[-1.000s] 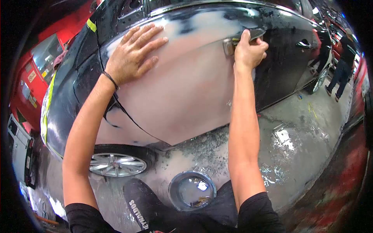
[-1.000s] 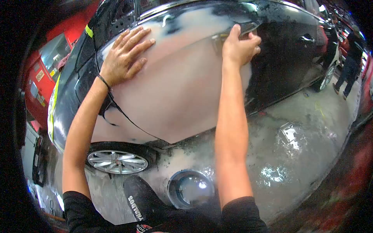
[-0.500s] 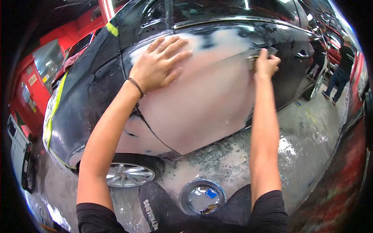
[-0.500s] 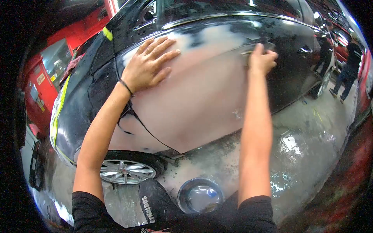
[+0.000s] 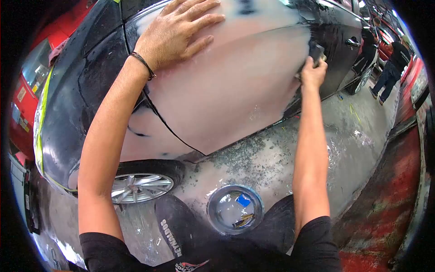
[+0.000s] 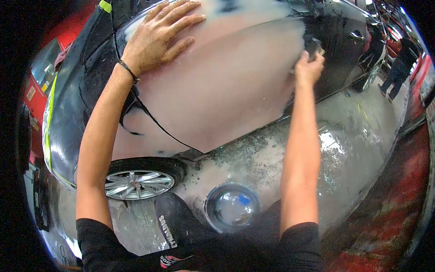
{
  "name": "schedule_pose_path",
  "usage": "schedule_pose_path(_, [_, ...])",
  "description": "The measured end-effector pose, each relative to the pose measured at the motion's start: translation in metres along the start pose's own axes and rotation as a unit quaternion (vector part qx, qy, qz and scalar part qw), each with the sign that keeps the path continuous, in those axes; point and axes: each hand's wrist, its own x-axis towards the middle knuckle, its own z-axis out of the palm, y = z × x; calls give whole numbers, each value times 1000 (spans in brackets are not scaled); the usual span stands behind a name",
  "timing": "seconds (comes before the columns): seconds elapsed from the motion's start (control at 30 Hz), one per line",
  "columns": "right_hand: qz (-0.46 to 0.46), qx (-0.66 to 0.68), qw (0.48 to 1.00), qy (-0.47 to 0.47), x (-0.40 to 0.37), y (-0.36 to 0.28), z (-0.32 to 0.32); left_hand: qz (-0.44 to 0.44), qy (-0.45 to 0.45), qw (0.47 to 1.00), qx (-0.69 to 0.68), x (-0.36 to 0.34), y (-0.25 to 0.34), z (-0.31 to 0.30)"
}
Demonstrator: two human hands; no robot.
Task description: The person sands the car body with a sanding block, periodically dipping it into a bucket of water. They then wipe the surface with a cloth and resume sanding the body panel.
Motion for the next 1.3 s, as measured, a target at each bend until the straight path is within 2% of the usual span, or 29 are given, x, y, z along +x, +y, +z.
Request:
schedule_pose_path(0.03, [85, 126, 988, -15, 6, 8, -3, -2, -3, 1000, 1, -2, 0, 1])
schedule_pose_path(0.1, [-17, 51, 998, 16, -39, 11, 11, -2, 1, 1000, 7, -2, 2, 2])
schedule_pose_path(0.13, [-81, -8, 996, 23, -110, -36, 17, -12, -3, 1000, -5, -3, 4, -1])
schedule_pose_path(0.17, [-133, 52, 989, 39, -183, -89, 20, -20, -7, 1000, -14, -3, 6, -3])
schedule_pose_path(0.2, [-239, 6, 967, 88, -238, -87, 43, -21, -9, 1000, -17, -2, 6, -4])
schedule_pose_path(0.27, [-275, -75, 958, -34, -324, -123, 27, -27, -18, 999, -22, -1, 7, -6])
schedule_pose_path(0.37, [-370, -82, 925, -20, -261, -61, 24, -28, -24, 999, 8, 0, 9, -6])
schedule_pose_path(0.4, [-362, -67, 930, -5, -214, -40, 14, -28, -25, 999, 1, 2, 11, -7])
schedule_pose_path(0.47, [-282, -127, 949, 63, -130, 6, 7, -26, -22, 999, 8, 7, 12, -6])
schedule_pose_path(0.5, [-273, -124, 952, 63, -89, 33, 2, -26, -26, 999, 13, 7, 11, -6])
schedule_pose_path(0.53, [-158, -88, 982, 54, -71, 38, 1, -23, -16, 1000, 11, 5, 8, -4])
schedule_pose_path(0.57, [-92, -25, 994, 51, -71, 24, 2, -21, -9, 1000, 6, 2, 6, 0])
schedule_pose_path(0.63, [-23, -38, 997, 67, -116, -4, 18, -22, -2, 1000, -4, 2, 9, 1])
schedule_pose_path(0.77, [-185, -40, 982, -20, -316, -82, 36, -21, -8, 1000, 5, 2, 14, -3])
schedule_pose_path(0.83, [-231, -50, 970, -57, -324, -66, 32, -12, -20, 999, 22, 0, 14, -5])
schedule_pose_path(0.9, [-270, -44, 962, -12, -259, -21, 26, 0, -28, 999, 39, 4, 13, -5])
schedule_pose_path(1.03, [-21, -38, 993, 106, -94, 101, 21, -4, -30, 999, 38, 11, 13, -2])
schedule_pose_path(1.07, [74, 80, 988, 109, -86, 92, 19, -11, -26, 999, 38, 11, 17, -2])
schedule_pose_path(1.1, [168, 196, 960, 108, -82, 82, 14, -20, -24, 999, 35, 8, 21, -2])
schedule_pose_path(1.13, [151, 134, 974, 105, -95, 79, 17, -11, -23, 999, 36, 5, 20, -1])
schedule_pose_path(1.17, [73, 56, 990, 107, -129, 50, 22, -3, -19, 999, 38, 5, 14, 0])
schedule_pose_path(1.2, [28, 20, 998, 59, -178, 4, 19, 7, -15, 999, 40, 5, 11, 1])
schedule_pose_path(1.23, [5, 95, 994, 51, -233, -28, 32, 11, -15, 999, 35, 3, 10, 1])
schedule_pose_path(1.27, [-6, 76, 994, 73, -294, -59, 48, 15, -15, 999, 31, 2, 9, 0])
schedule_pose_path(1.3, [-68, 37, 997, 30, -341, -78, 45, 16, -14, 999, 29, 2, 9, -1])
